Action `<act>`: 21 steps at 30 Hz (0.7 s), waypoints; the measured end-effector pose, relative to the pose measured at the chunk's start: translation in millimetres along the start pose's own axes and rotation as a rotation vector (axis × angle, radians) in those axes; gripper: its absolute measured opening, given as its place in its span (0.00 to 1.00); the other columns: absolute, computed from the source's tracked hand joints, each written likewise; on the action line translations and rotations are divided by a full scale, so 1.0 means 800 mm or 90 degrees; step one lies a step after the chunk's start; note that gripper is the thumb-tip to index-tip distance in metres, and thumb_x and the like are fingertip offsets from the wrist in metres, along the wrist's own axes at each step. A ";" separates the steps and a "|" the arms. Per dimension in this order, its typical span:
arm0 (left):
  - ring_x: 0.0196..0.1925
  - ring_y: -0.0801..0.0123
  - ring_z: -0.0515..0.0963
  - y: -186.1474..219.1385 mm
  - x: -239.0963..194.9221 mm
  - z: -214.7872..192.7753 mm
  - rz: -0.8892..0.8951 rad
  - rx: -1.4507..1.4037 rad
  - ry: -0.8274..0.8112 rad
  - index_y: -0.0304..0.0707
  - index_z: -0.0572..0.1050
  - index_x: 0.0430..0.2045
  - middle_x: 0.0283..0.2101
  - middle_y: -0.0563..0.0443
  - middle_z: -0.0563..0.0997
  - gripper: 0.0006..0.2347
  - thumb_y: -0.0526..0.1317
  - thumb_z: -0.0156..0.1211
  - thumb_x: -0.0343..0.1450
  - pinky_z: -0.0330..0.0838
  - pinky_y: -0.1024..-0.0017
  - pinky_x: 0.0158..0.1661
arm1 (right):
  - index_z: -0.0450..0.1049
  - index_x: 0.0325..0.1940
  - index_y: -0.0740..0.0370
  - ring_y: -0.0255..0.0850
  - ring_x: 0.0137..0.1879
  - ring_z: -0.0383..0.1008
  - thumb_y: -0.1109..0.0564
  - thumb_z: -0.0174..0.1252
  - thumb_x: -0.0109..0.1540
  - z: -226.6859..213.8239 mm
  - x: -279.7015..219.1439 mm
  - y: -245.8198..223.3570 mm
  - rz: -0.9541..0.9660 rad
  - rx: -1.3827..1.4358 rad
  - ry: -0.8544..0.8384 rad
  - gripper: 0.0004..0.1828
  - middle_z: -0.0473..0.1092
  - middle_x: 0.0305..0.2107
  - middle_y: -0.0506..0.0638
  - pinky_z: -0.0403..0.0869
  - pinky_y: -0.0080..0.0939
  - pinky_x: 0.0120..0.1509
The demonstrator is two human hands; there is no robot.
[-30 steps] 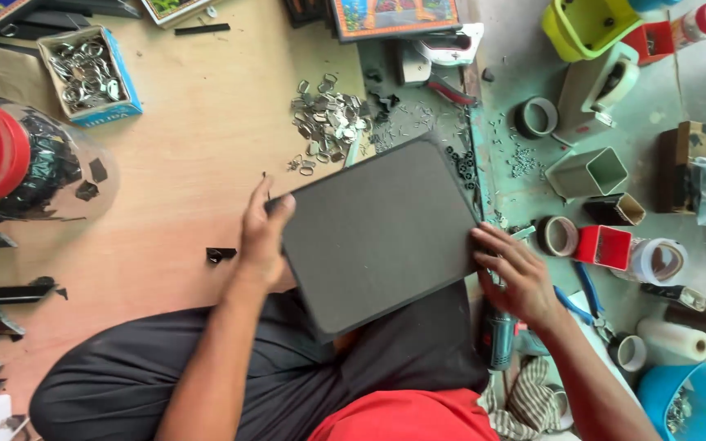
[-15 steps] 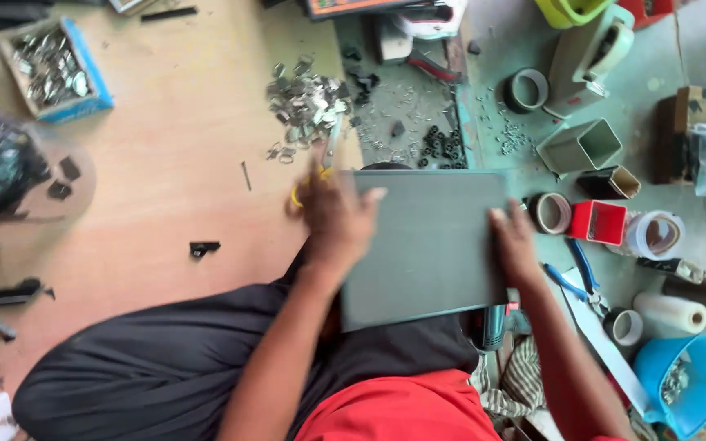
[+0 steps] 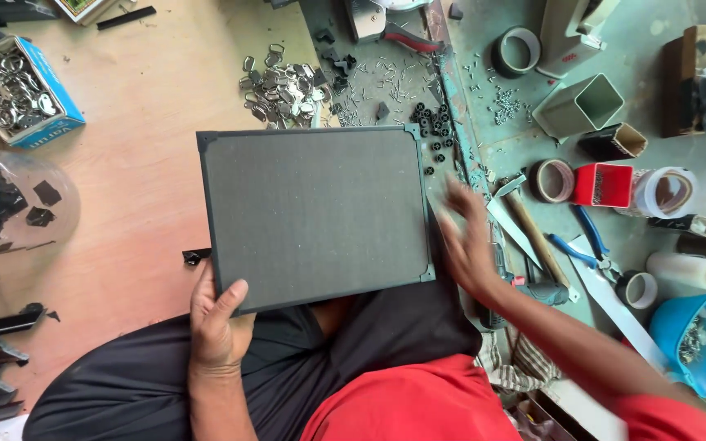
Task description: The person sits on the floor with a framed picture board on their lap and attaches metal hanging brackets to its back. They position each bracket at the frame corners, drive screws with a cordless screwdriver, then set the finished frame onto a stack of completed frames.
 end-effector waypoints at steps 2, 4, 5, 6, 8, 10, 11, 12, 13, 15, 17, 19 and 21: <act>0.53 0.63 0.77 0.003 0.001 0.000 -0.023 -0.004 0.026 0.23 0.65 0.65 0.53 0.41 0.78 0.21 0.30 0.55 0.75 0.73 0.65 0.54 | 0.65 0.56 0.60 0.59 0.41 0.72 0.49 0.55 0.67 -0.084 -0.079 0.084 0.013 -0.562 -0.221 0.18 0.69 0.39 0.63 0.70 0.59 0.44; 0.55 0.64 0.77 0.008 0.006 0.011 -0.017 -0.017 0.034 0.24 0.65 0.66 0.54 0.42 0.78 0.21 0.31 0.54 0.75 0.73 0.65 0.56 | 0.59 0.65 0.57 0.55 0.44 0.74 0.38 0.59 0.62 -0.132 -0.160 0.101 0.086 -0.667 -0.480 0.35 0.66 0.50 0.62 0.74 0.55 0.46; 0.56 0.64 0.77 0.010 0.007 0.016 -0.016 -0.028 0.042 0.24 0.65 0.66 0.55 0.43 0.77 0.21 0.32 0.52 0.76 0.73 0.66 0.57 | 0.52 0.73 0.54 0.50 0.47 0.76 0.27 0.63 0.58 -0.157 -0.206 0.113 0.173 -0.764 -0.737 0.51 0.62 0.61 0.61 0.79 0.51 0.47; 0.56 0.64 0.77 0.009 0.012 0.023 -0.011 -0.030 0.047 0.24 0.65 0.66 0.55 0.43 0.77 0.21 0.32 0.52 0.76 0.73 0.66 0.57 | 0.52 0.73 0.54 0.50 0.47 0.76 0.27 0.63 0.58 -0.164 -0.234 0.128 0.168 -0.766 -0.742 0.51 0.62 0.61 0.61 0.79 0.51 0.47; 0.58 0.65 0.76 0.006 0.016 0.031 -0.010 -0.063 0.074 0.27 0.62 0.68 0.57 0.45 0.76 0.22 0.34 0.52 0.76 0.71 0.66 0.57 | 0.43 0.77 0.63 0.57 0.53 0.75 0.19 0.69 0.48 -0.177 -0.287 0.157 0.036 -0.767 -0.688 0.72 0.62 0.58 0.65 0.79 0.52 0.42; 0.58 0.66 0.75 0.011 0.027 0.049 0.003 -0.059 0.093 0.29 0.62 0.67 0.58 0.47 0.76 0.22 0.34 0.52 0.76 0.71 0.65 0.57 | 0.45 0.77 0.57 0.54 0.53 0.75 0.31 0.67 0.53 -0.160 -0.294 0.161 0.093 -0.771 -0.705 0.60 0.59 0.63 0.62 0.80 0.49 0.43; 0.59 0.66 0.75 0.016 0.035 0.058 0.007 -0.051 0.099 0.31 0.61 0.67 0.58 0.48 0.75 0.23 0.35 0.52 0.75 0.72 0.64 0.58 | 0.47 0.77 0.50 0.50 0.53 0.75 0.42 0.65 0.57 -0.151 -0.297 0.163 0.162 -0.773 -0.708 0.50 0.57 0.68 0.60 0.81 0.47 0.45; 0.59 0.66 0.75 0.021 0.040 0.058 0.016 -0.051 0.103 0.31 0.61 0.67 0.58 0.48 0.75 0.23 0.35 0.52 0.75 0.72 0.64 0.58 | 0.47 0.77 0.50 0.50 0.53 0.75 0.42 0.65 0.57 -0.158 -0.297 0.173 0.151 -0.775 -0.711 0.50 0.57 0.68 0.60 0.81 0.47 0.45; 0.60 0.69 0.74 0.027 0.045 0.059 0.019 -0.028 0.092 0.32 0.61 0.67 0.59 0.50 0.74 0.23 0.37 0.53 0.76 0.70 0.65 0.59 | 0.51 0.75 0.49 0.48 0.52 0.77 0.43 0.60 0.62 -0.164 -0.297 0.184 0.183 -0.753 -0.746 0.40 0.61 0.64 0.55 0.80 0.45 0.49; 0.60 0.71 0.72 0.030 0.056 0.057 0.029 -0.012 0.085 0.33 0.61 0.68 0.59 0.51 0.73 0.23 0.39 0.53 0.77 0.69 0.67 0.60 | 0.56 0.73 0.47 0.45 0.51 0.79 0.45 0.55 0.67 -0.209 -0.278 0.207 0.206 -0.741 -0.786 0.31 0.66 0.61 0.49 0.79 0.44 0.53; 0.60 0.70 0.73 0.028 0.066 0.052 0.070 0.003 -0.013 0.30 0.64 0.68 0.59 0.49 0.75 0.22 0.43 0.55 0.80 0.69 0.68 0.61 | 0.74 0.62 0.53 0.43 0.56 0.81 0.60 0.73 0.55 -0.274 -0.253 0.230 0.549 -0.194 -0.674 0.31 0.74 0.51 0.52 0.80 0.45 0.60; 0.60 0.70 0.73 0.013 0.065 0.051 0.080 -0.010 -0.033 0.30 0.64 0.68 0.58 0.50 0.75 0.23 0.44 0.56 0.80 0.70 0.68 0.61 | 0.79 0.51 0.57 0.43 0.54 0.79 0.58 0.69 0.55 -0.253 -0.133 0.131 0.471 -0.200 -0.565 0.20 0.76 0.48 0.54 0.78 0.44 0.58; 0.60 0.71 0.73 -0.004 0.067 0.058 0.087 -0.025 -0.072 0.31 0.65 0.67 0.57 0.50 0.75 0.23 0.46 0.56 0.79 0.70 0.68 0.61 | 0.83 0.40 0.61 0.42 0.51 0.78 0.57 0.65 0.54 -0.194 -0.050 0.008 0.390 -0.207 -0.437 0.12 0.77 0.44 0.55 0.75 0.42 0.57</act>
Point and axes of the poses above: each hand's wrist, its own x-axis towards the middle knuckle, its own z-axis out of the palm, y = z × x, the point moved 2 cm from there along x, towards the middle knuckle
